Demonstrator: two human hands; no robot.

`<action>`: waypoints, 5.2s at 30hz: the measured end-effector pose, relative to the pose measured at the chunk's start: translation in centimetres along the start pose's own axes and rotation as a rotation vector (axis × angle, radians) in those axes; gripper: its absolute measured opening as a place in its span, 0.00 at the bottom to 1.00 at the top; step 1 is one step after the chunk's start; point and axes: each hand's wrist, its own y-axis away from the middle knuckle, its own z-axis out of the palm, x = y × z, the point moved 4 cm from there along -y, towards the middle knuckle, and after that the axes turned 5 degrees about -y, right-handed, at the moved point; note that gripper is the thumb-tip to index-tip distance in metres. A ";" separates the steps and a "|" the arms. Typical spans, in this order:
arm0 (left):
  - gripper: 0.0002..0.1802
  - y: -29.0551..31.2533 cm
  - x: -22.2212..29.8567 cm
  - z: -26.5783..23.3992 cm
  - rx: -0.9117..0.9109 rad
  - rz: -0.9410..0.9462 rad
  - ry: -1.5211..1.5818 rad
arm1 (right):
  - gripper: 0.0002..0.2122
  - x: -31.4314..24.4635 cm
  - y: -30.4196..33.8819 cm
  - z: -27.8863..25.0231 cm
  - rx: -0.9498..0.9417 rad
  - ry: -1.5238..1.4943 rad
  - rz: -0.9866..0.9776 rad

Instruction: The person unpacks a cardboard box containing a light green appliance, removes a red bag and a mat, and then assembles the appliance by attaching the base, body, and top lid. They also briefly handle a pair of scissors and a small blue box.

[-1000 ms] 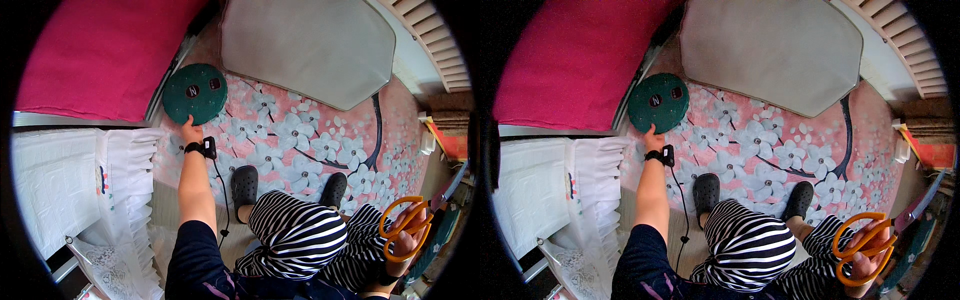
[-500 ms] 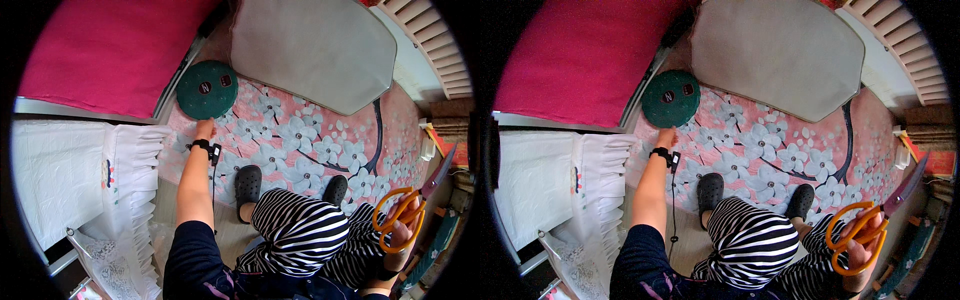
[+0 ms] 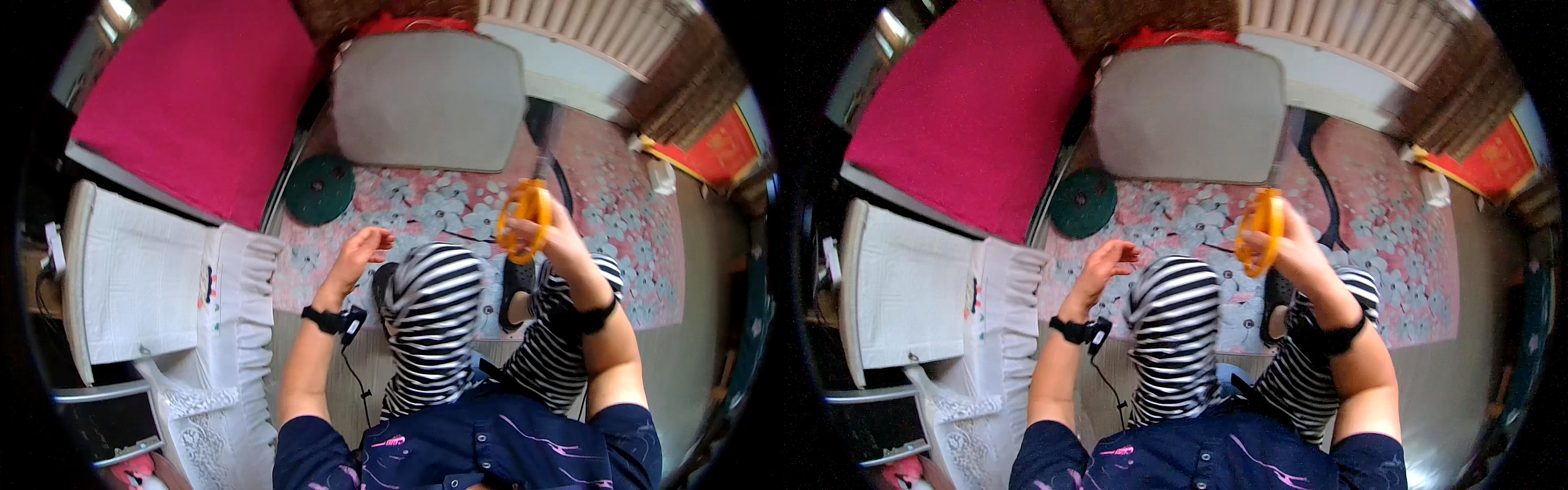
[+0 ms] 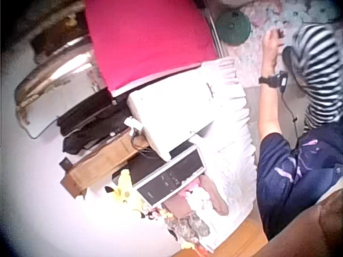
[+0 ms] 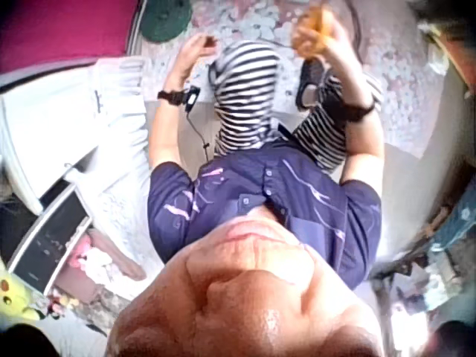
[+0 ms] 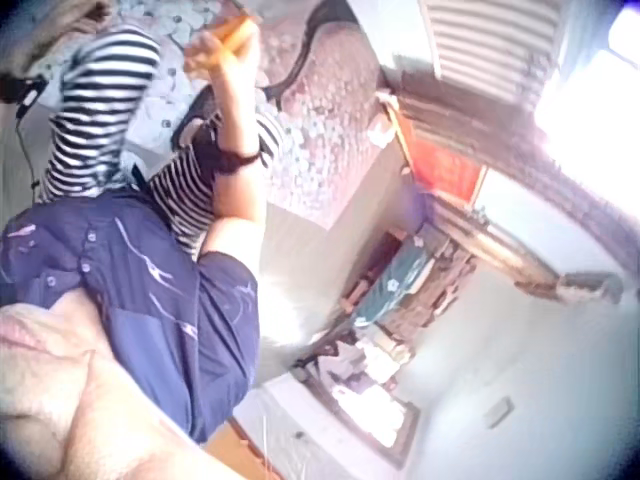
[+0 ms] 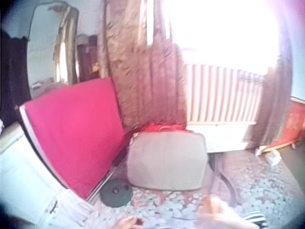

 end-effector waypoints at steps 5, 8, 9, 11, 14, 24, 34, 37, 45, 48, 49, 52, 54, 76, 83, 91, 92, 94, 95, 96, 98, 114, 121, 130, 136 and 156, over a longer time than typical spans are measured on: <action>0.17 7.1 10.7 2.6 -0.086 0.224 -0.426 | 0.19 3.0 -1.4 1.0 -0.096 0.167 0.016; 0.20 10.7 13.2 3.5 -0.011 0.435 -1.022 | 0.17 2.7 -1.0 1.0 -0.107 0.183 0.089; 0.20 12.0 13.1 2.9 0.037 0.426 -1.109 | 0.14 1.6 -0.2 1.3 -0.134 0.243 0.139; 0.20 13.7 12.8 2.2 0.101 0.456 -1.193 | 0.15 1.3 0.9 1.5 -0.141 0.360 0.017; 0.18 15.5 10.5 0.4 0.161 0.469 -1.387 | 0.17 -2.9 3.5 3.3 -0.219 0.721 -0.090; 0.19 14.9 9.3 -1.6 -0.125 0.461 -1.429 | 0.13 2.1 0.6 0.6 -0.396 0.938 -0.010; 0.17 8.9 7.7 -6.7 -0.332 0.249 -1.277 | 0.17 3.9 -3.8 -4.3 -0.526 0.996 0.318; 0.17 6.4 8.2 -6.9 -0.394 0.219 -1.216 | 0.13 4.4 -6.3 -4.7 -0.581 1.013 0.220; 0.14 2.8 9.3 -4.9 -0.586 0.126 -0.925 | 0.10 5.9 -8.8 -4.2 -0.661 1.096 0.235; 0.12 3.9 10.2 -2.9 -0.644 0.065 -0.877 | 0.09 6.6 -7.2 -3.0 -0.687 1.042 0.281; 0.11 4.5 10.2 -2.2 -0.663 0.045 -0.864 | 0.09 6.9 -6.8 -2.5 -0.705 1.032 0.286; 0.08 5.5 10.7 0.2 -0.616 0.066 -0.777 | 0.12 8.7 -5.1 -0.9 -0.733 1.026 0.371; 0.07 6.1 10.8 1.7 -0.577 0.071 -0.754 | 0.19 11.2 -3.0 0.3 -0.757 1.039 0.452; 0.28 5.4 32.4 -3.2 -0.058 -0.186 -0.276 | 0.21 -31.4 -12.8 9.5 -0.351 0.932 0.223; 0.21 3.6 49.7 -9.4 -0.054 -0.010 0.490 | 0.21 -40.4 -14.0 24.2 -0.389 0.581 0.056; 0.12 2.2 53.5 -18.8 0.371 0.093 0.523 | 0.26 -45.3 -22.3 31.4 -0.662 0.619 -0.268; 0.12 2.3 54.0 -20.7 0.472 0.121 0.486 | 0.25 -46.6 -23.3 32.1 -0.675 0.640 -0.371; 0.15 2.9 54.8 -24.8 0.612 0.144 0.492 | 0.24 -49.1 -25.2 33.0 -0.670 0.646 -0.412; 0.15 3.0 55.7 -27.1 0.585 0.086 0.546 | 0.23 -49.6 -26.5 32.6 -0.629 0.595 -0.486; 0.18 3.0 56.3 -29.6 0.716 0.066 0.540 | 0.23 -49.3 -27.7 31.6 -0.600 0.605 -0.402; 0.22 2.9 57.4 -35.1 0.788 -0.039 0.364 | 0.22 -48.2 -30.1 29.0 -0.530 0.642 -0.268; 0.21 -6.1 50.3 -63.6 0.715 -0.902 -1.024 | 0.16 -21.8 -5.8 3.0 0.202 0.675 1.024; 0.19 -10.3 47.2 -65.5 0.638 -0.916 -1.261 | 0.18 -27.1 -0.3 14.8 0.256 0.467 1.087; 0.23 -12.3 36.7 -71.1 0.352 -0.451 -1.263 | 0.18 -26.9 7.1 17.8 0.431 0.348 1.203; 0.26 -13.4 48.4 -62.6 0.695 -0.347 -1.032 | 0.18 -23.7 14.7 16.5 0.552 0.192 1.266; 0.14 -7.0 42.8 12.8 -1.050 -0.513 -1.029 | 0.14 -21.8 27.3 8.4 0.851 -1.026 0.506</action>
